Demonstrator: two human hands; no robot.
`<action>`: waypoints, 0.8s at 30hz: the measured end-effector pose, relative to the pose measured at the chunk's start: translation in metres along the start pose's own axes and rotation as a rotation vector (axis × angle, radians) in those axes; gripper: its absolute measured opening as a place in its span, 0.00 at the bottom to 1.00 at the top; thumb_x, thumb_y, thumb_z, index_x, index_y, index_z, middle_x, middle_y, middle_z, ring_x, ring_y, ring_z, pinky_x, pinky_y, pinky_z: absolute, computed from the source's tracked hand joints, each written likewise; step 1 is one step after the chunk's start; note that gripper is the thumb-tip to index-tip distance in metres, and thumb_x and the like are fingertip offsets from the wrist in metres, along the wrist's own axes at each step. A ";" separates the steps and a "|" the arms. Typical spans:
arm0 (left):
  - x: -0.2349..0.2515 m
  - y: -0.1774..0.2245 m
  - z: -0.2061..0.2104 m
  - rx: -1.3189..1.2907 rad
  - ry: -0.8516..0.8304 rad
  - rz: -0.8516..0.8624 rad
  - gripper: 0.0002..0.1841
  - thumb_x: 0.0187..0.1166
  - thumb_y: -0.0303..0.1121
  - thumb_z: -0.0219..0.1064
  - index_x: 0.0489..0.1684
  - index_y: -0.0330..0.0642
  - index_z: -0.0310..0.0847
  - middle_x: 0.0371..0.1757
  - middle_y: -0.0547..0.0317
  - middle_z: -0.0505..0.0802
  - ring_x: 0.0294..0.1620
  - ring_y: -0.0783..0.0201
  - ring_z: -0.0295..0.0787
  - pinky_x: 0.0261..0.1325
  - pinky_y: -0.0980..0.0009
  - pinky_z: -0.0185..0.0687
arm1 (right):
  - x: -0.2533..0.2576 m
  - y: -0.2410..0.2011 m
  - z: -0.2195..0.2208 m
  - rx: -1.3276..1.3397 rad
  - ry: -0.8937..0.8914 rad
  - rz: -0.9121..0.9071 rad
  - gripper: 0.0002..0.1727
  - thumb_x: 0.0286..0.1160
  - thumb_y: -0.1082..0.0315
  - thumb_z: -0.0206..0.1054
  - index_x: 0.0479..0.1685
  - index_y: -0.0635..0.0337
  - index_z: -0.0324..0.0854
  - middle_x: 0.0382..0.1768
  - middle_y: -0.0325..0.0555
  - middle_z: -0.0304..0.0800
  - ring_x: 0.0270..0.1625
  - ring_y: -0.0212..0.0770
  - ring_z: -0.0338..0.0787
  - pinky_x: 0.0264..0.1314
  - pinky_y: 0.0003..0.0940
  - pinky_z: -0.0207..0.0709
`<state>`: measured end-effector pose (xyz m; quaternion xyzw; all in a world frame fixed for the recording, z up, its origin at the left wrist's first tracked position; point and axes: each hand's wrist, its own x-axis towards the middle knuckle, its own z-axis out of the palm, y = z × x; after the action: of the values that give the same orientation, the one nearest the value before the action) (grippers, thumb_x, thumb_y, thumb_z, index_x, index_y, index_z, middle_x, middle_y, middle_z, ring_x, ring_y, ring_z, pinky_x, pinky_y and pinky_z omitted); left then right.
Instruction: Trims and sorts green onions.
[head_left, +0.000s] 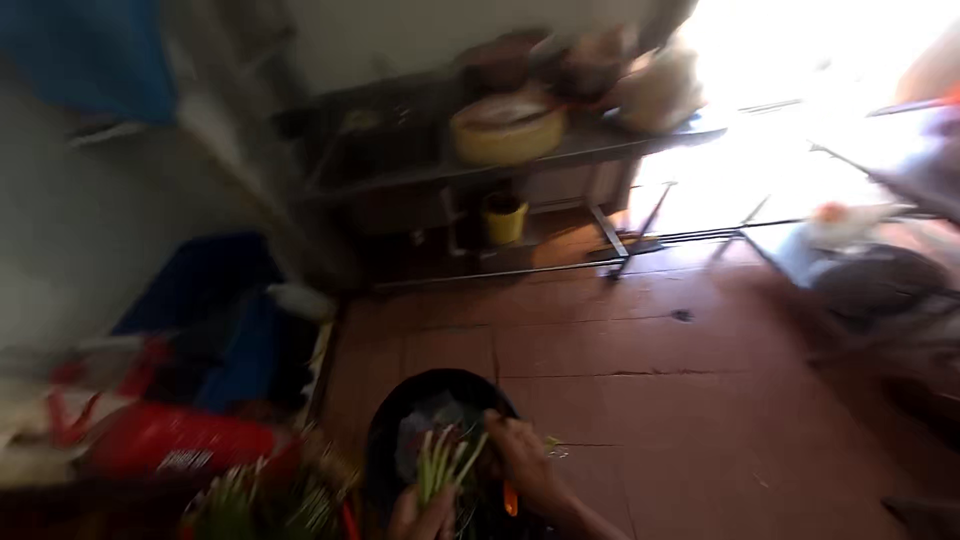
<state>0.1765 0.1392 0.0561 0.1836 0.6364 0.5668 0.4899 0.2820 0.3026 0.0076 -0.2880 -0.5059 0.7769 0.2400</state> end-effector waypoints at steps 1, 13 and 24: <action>0.001 0.000 -0.001 -0.062 -0.019 -0.014 0.11 0.87 0.33 0.55 0.51 0.37 0.81 0.16 0.72 0.77 0.13 0.76 0.71 0.20 0.78 0.73 | 0.004 0.002 0.000 0.086 0.017 0.056 0.25 0.92 0.55 0.46 0.28 0.55 0.79 0.15 0.32 0.79 0.15 0.26 0.73 0.17 0.23 0.69; 0.001 -0.006 -0.012 -0.241 -0.077 -0.038 0.20 0.94 0.43 0.44 0.57 0.37 0.77 0.20 0.66 0.80 0.13 0.78 0.71 0.17 0.83 0.70 | 0.016 -0.014 0.013 0.014 -0.283 -0.022 0.18 0.75 0.63 0.73 0.60 0.60 0.81 0.35 0.37 0.90 0.28 0.26 0.82 0.27 0.20 0.75; 0.004 -0.006 -0.009 -0.074 0.026 0.112 0.11 0.93 0.39 0.50 0.48 0.45 0.75 0.19 0.70 0.77 0.14 0.78 0.68 0.17 0.82 0.66 | 0.024 -0.023 0.014 -0.172 -0.375 -0.035 0.06 0.72 0.63 0.74 0.39 0.54 0.92 0.42 0.35 0.89 0.38 0.26 0.85 0.38 0.23 0.80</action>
<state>0.1688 0.1358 0.0482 0.1931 0.6100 0.6189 0.4555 0.2566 0.3184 0.0288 -0.1488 -0.6110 0.7667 0.1297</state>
